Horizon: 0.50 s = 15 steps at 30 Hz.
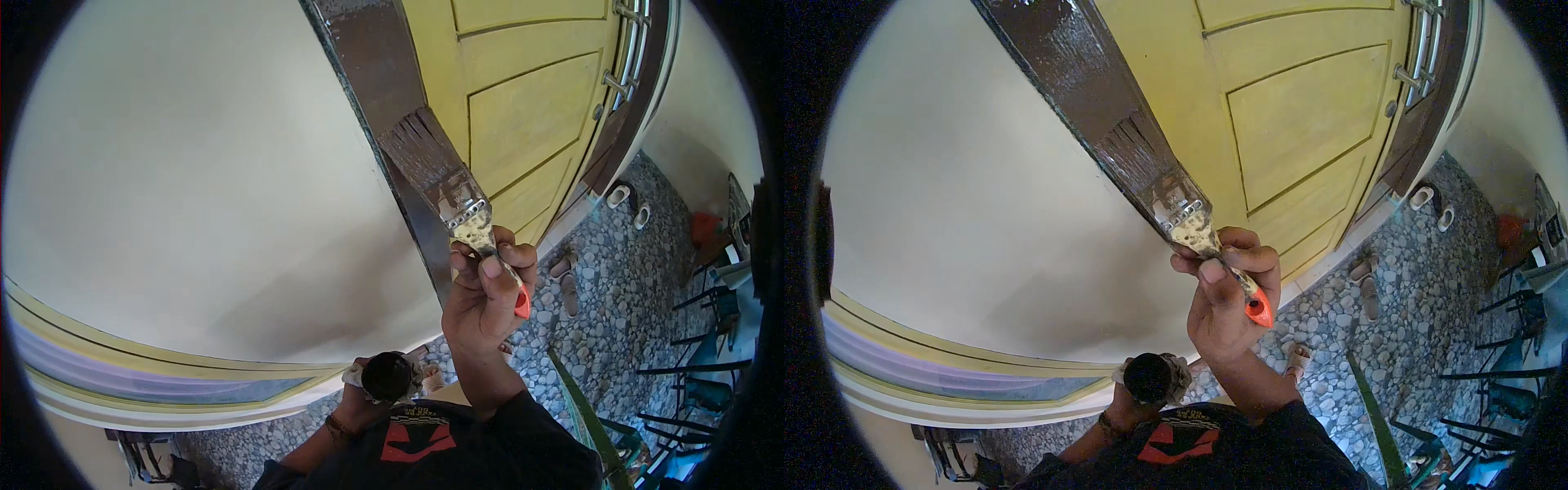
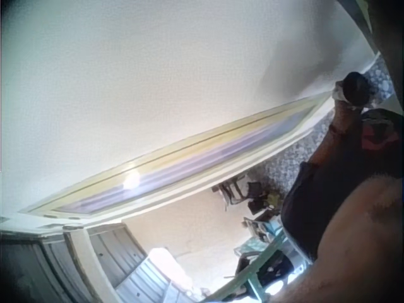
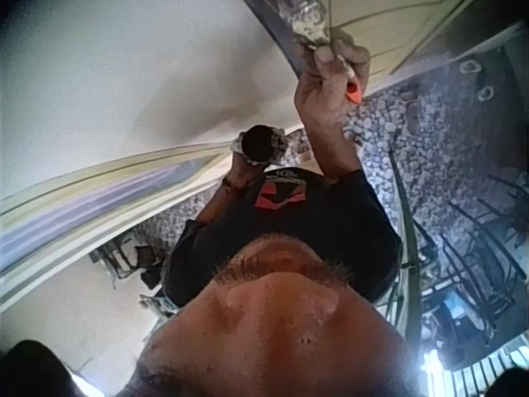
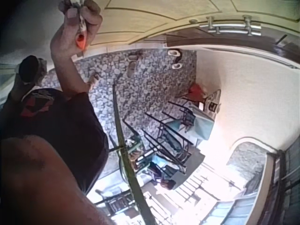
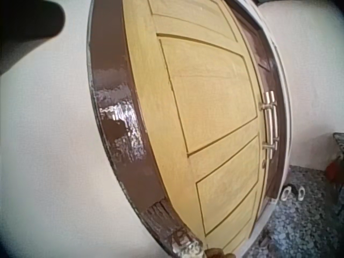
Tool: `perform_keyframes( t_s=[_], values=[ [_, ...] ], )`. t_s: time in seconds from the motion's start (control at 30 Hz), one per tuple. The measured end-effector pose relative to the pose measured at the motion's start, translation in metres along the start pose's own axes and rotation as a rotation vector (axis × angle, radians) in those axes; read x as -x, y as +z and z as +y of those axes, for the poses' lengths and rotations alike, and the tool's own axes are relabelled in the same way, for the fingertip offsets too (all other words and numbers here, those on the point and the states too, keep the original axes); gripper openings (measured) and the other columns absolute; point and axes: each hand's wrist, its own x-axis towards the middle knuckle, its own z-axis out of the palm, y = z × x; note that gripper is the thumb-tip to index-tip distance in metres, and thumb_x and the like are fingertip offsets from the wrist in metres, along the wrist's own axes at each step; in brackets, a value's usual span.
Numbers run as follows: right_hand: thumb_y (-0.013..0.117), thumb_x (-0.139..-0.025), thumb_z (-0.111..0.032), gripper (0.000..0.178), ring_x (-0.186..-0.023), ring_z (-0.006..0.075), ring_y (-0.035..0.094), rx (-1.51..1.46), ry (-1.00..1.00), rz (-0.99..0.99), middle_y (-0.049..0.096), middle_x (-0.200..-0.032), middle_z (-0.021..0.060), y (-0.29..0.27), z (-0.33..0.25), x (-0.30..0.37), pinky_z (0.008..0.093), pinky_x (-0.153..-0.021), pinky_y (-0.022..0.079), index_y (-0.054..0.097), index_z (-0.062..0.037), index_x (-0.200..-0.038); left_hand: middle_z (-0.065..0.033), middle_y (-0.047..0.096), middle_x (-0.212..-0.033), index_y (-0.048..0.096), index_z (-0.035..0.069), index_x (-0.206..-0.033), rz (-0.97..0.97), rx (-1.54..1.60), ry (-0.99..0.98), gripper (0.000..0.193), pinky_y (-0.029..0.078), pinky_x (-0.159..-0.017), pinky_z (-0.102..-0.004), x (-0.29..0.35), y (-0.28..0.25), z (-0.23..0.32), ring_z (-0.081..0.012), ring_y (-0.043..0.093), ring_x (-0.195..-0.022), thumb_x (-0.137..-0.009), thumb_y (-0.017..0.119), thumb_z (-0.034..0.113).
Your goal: The recorder is painting the edges of a door frame with a paintbrush and brown paint.
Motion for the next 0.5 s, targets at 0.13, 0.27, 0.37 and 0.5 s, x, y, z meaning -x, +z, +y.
perform_keyframes(
  t_s=[0.13,0.27,0.37,0.5],
  values=[
    [0.061,-0.079,-0.005,0.021,-0.082,0.0301,0.062,0.009,0.006,0.019,0.047,-0.099,0.0146,-0.002,0.001,0.001,0.0391,-0.068,0.056,0.045,-0.0038,-0.093,-0.0053,0.058,-0.114,0.055,0.016,-0.114,0.007,-0.099,0.065,0.041,0.04,-0.089,-0.0368,0.0,0.002,0.007,-0.0196,0.054,-0.105,-0.077,0.061,0.033],
    [0.059,-0.079,-0.004,0.02,-0.082,0.0296,0.062,-0.005,-0.017,0.004,0.047,-0.098,0.0154,-0.002,0.0,0.002,0.0387,-0.068,0.057,0.044,-0.0036,-0.093,-0.0059,0.056,-0.116,0.056,0.017,-0.114,-0.016,-0.026,0.017,0.043,0.039,-0.089,-0.0367,-0.002,-0.002,0.015,-0.0206,0.053,-0.106,-0.075,0.062,0.034],
    [0.057,-0.079,-0.003,0.018,-0.082,0.0296,0.062,-0.073,-0.043,-0.002,0.047,-0.097,0.016,0.003,-0.009,0.004,0.039,-0.068,0.057,0.044,-0.0036,-0.092,-0.0062,0.054,-0.12,0.052,0.015,-0.118,-0.131,-0.262,0.154,0.042,0.039,-0.091,-0.0373,-0.002,-0.006,0.012,-0.02,0.052,-0.108,-0.08,0.057,0.033],
    [0.056,-0.079,-0.003,0.019,-0.082,0.0305,0.062,-0.081,-0.059,-0.007,0.046,-0.097,0.0164,0.013,-0.011,0.001,0.0391,-0.068,0.057,0.044,-0.0036,-0.092,-0.0086,0.053,-0.121,0.045,0.008,-0.123,-0.076,0.766,-0.223,0.041,0.038,-0.098,-0.0377,-0.004,-0.01,-0.002,-0.02,0.051,-0.111,-0.087,0.045,0.029]
  ],
)
